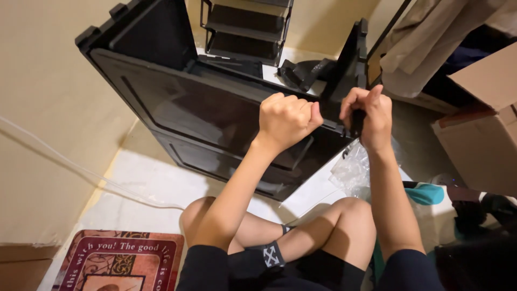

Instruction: The recorder is seen assembling a black plastic storage container by snapping panels together.

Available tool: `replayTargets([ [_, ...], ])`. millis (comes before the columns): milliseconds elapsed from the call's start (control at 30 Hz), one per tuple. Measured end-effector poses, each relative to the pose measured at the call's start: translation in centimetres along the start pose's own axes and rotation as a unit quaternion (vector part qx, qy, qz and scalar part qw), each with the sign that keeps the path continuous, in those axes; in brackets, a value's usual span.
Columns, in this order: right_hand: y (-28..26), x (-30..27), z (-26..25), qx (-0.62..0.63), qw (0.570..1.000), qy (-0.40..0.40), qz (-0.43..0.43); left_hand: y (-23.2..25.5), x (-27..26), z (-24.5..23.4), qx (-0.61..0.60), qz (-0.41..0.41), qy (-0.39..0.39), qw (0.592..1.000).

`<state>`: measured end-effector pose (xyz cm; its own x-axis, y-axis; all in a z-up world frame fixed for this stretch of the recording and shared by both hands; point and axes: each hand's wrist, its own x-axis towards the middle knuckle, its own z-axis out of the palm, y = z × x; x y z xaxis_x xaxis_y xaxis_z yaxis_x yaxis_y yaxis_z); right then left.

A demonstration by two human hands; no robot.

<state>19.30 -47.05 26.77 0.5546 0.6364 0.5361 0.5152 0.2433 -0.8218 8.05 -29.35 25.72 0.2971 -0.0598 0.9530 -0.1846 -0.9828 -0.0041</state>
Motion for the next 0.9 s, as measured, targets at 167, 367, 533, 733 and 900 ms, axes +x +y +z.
replayTargets([
  [167,-0.4,0.1,1.0,-0.017,0.999,0.023,-0.019,0.0,0.1,0.3,0.017,-0.005,-0.010,1.000],
  [367,-1.6,0.1,2.0,-0.034,0.998,0.055,-0.024,0.4,0.0,-0.1,0.019,-0.012,-0.003,1.000],
  [533,-1.5,0.2,2.1,-0.024,0.996,0.084,0.000,0.5,0.1,-0.6,0.018,0.003,0.002,1.000],
  [733,-1.6,0.4,2.5,-0.047,0.997,0.064,-0.007,0.6,0.2,-0.3,0.020,0.004,0.010,1.000],
  [900,-1.8,0.3,2.7,-0.060,0.996,0.065,-0.005,0.7,0.2,0.0,0.013,0.002,0.014,1.000],
])
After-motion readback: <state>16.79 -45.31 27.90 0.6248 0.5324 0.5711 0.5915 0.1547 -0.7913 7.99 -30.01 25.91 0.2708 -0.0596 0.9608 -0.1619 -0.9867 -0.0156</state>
